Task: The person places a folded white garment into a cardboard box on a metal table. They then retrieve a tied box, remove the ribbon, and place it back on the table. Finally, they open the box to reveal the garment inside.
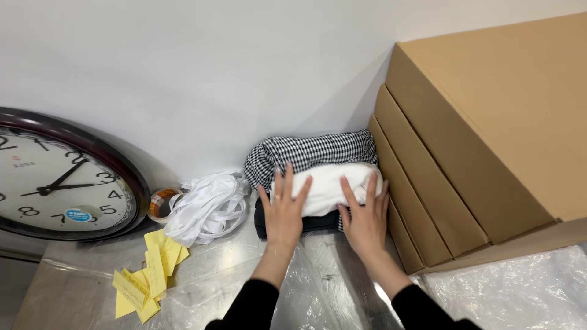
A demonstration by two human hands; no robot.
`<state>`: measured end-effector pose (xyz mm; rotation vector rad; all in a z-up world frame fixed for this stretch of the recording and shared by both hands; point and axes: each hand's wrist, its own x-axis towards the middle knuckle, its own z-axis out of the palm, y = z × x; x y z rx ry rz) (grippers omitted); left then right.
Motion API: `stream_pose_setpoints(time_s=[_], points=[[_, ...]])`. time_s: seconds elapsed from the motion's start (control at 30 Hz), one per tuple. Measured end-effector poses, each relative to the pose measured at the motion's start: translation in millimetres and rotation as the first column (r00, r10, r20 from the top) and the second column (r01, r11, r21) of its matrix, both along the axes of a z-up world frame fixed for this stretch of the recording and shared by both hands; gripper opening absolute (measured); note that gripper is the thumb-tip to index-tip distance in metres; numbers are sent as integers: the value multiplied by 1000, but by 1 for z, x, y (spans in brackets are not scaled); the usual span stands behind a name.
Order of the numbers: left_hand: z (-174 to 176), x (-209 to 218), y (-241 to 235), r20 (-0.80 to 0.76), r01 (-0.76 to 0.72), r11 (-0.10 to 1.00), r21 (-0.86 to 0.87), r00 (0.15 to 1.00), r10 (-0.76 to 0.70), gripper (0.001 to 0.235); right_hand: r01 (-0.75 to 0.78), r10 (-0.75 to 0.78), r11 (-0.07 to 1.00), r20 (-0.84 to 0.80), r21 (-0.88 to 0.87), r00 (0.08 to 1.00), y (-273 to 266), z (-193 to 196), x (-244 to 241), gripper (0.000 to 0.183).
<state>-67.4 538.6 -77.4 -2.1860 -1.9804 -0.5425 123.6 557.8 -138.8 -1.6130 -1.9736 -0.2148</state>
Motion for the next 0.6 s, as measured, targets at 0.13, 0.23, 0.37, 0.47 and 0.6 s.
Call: stream_pose_setpoints(time_s=[0.13,0.23,0.37,0.47,0.6], points=[[-30,-5,49,-45,-77,997,15,996,78,64,-13,14,1000,15,-25,1000,31,-6,-3,64],[-45,-10,55,-71,-86,996,-38,994,83,68,-6,4,997,-23,-82,1000,34,-12,-2,65],[-41,-12,31,-25,15,1000,22,1000,-14,60,-45,42,997,-38,-67,998,20,-18,10,72],[-43,-12,9,-51,53,991,127,998,-46,60,-79,79,997,-45,-12,996,9,-17,19,77],[-35,-12,-24,-57,68,970,235,997,-56,66,-93,93,996,-40,7,995,-6,-11,27,86]])
